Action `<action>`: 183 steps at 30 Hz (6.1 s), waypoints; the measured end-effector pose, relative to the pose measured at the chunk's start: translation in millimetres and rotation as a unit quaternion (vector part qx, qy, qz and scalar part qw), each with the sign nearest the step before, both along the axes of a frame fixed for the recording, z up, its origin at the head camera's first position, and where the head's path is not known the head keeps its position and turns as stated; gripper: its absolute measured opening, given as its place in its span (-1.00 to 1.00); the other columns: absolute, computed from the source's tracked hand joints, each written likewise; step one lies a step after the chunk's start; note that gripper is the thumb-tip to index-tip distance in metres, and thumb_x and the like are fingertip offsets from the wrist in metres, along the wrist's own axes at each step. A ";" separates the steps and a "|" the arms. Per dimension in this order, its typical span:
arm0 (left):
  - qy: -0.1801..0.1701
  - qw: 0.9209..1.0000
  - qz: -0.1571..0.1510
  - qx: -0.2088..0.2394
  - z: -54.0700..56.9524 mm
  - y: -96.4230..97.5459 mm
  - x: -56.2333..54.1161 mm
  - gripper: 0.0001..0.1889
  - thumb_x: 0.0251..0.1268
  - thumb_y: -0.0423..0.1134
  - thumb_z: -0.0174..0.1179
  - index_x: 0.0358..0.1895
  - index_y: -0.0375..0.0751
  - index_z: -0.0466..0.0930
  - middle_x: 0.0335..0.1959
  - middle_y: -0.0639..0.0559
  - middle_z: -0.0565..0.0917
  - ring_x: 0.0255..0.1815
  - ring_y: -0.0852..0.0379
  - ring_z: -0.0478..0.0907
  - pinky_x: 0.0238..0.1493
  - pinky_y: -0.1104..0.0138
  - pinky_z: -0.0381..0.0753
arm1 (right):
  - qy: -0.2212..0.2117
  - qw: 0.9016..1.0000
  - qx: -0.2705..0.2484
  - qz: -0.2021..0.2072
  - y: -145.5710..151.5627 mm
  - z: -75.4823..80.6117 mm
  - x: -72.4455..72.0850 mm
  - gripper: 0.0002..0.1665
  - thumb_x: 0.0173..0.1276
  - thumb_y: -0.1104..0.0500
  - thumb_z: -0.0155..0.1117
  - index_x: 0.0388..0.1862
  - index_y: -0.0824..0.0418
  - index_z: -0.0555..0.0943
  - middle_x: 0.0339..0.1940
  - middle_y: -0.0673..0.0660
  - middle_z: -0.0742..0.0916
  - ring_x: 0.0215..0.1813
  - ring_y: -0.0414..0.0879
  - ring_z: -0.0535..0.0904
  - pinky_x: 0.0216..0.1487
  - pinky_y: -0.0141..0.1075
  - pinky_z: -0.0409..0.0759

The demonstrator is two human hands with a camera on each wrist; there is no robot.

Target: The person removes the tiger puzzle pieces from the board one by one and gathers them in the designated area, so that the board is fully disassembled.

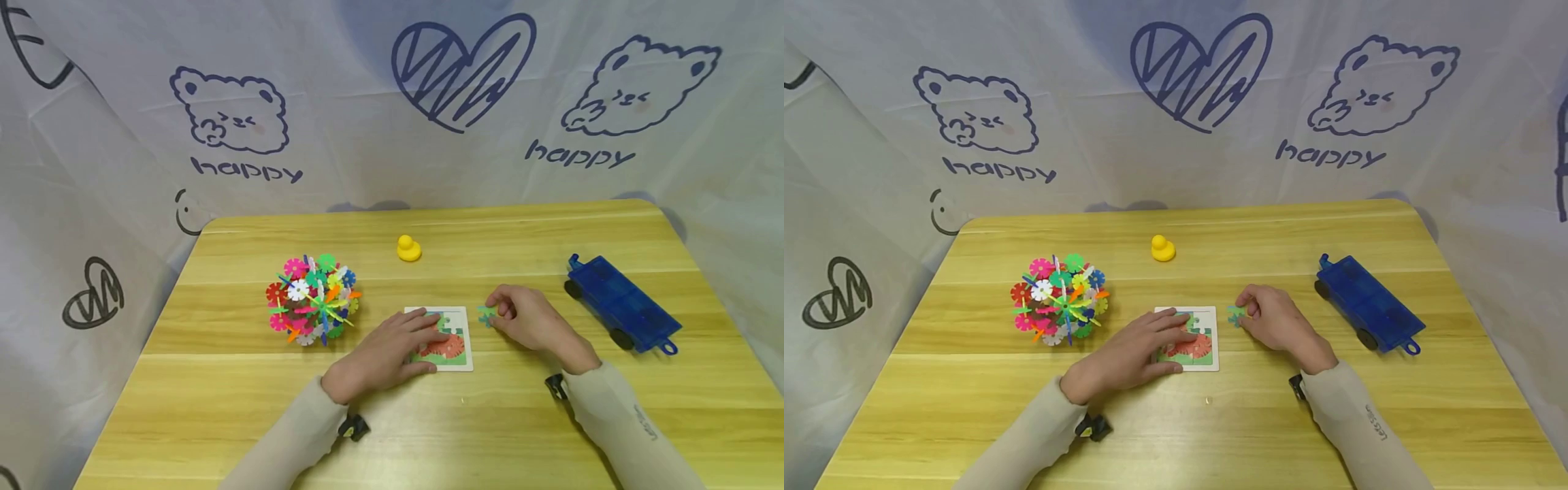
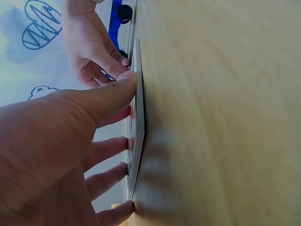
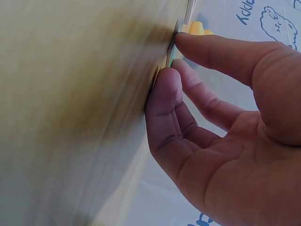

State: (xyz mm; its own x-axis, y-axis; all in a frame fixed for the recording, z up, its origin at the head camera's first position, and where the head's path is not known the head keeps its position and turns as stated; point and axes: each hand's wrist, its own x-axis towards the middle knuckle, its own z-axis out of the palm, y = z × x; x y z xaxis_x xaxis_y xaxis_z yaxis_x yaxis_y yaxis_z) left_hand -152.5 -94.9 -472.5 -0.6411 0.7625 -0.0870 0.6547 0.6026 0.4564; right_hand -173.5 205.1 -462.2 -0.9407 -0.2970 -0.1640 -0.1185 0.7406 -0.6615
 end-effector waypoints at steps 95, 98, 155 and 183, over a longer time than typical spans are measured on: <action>0.003 0.999 0.019 0.026 -0.8 1.0 -0.3 -0.62 0.53 0.06 0.40 0.23 -0.01 0.67 0.69 -0.06 0.44 0.77 -0.18 0.27 0.79 -0.14 0.24 | 0.027 0.999 -0.024 0.012 -26.0 16.6 16.3 -0.91 0.51 0.29 0.44 -0.15 0.12 0.70 -0.26 0.02 0.77 -0.21 -0.17 0.65 -0.13 -0.33 0.67; 0.003 0.999 0.020 0.026 -0.7 1.1 -0.1 -0.62 0.53 0.06 0.40 0.23 -0.01 0.67 0.69 -0.06 0.44 0.77 -0.19 0.27 0.79 -0.14 0.23 | 0.027 0.999 -0.025 0.003 -19.2 18.3 14.1 -0.93 0.52 0.28 0.43 -0.14 0.12 0.71 -0.25 0.03 0.78 -0.19 -0.15 0.66 -0.10 -0.30 0.69; 0.011 1.000 0.014 0.025 -2.5 0.6 -0.8 -0.61 0.54 0.07 0.39 0.23 -0.02 0.66 0.69 -0.07 0.44 0.77 -0.19 0.27 0.79 -0.14 0.23 | 0.021 0.999 -0.041 -0.018 39.9 15.0 -5.7 -0.77 0.39 0.26 0.58 -0.07 0.30 0.72 -0.20 0.19 0.82 -0.20 -0.10 0.68 -0.22 -0.38 0.63; 0.015 0.999 0.018 0.022 -2.1 1.0 0.0 -0.62 0.52 0.08 0.40 0.21 0.00 0.66 0.68 -0.05 0.46 0.76 -0.19 0.29 0.79 -0.12 0.25 | -0.005 0.995 -0.065 0.080 -24.6 7.2 17.1 -0.76 0.33 0.24 0.65 -0.14 0.22 0.72 -0.32 0.02 0.74 -0.28 -0.21 0.60 -0.25 -0.43 0.64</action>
State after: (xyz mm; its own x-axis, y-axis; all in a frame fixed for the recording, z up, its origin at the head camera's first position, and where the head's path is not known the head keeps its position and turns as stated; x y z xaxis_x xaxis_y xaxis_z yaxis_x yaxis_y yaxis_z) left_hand -152.5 -93.9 -474.6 -0.6702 0.7414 -0.0339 0.6466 0.6057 0.4636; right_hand -156.4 180.5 -455.0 -0.8782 -0.4618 -0.1247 -0.2200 0.6215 -0.7519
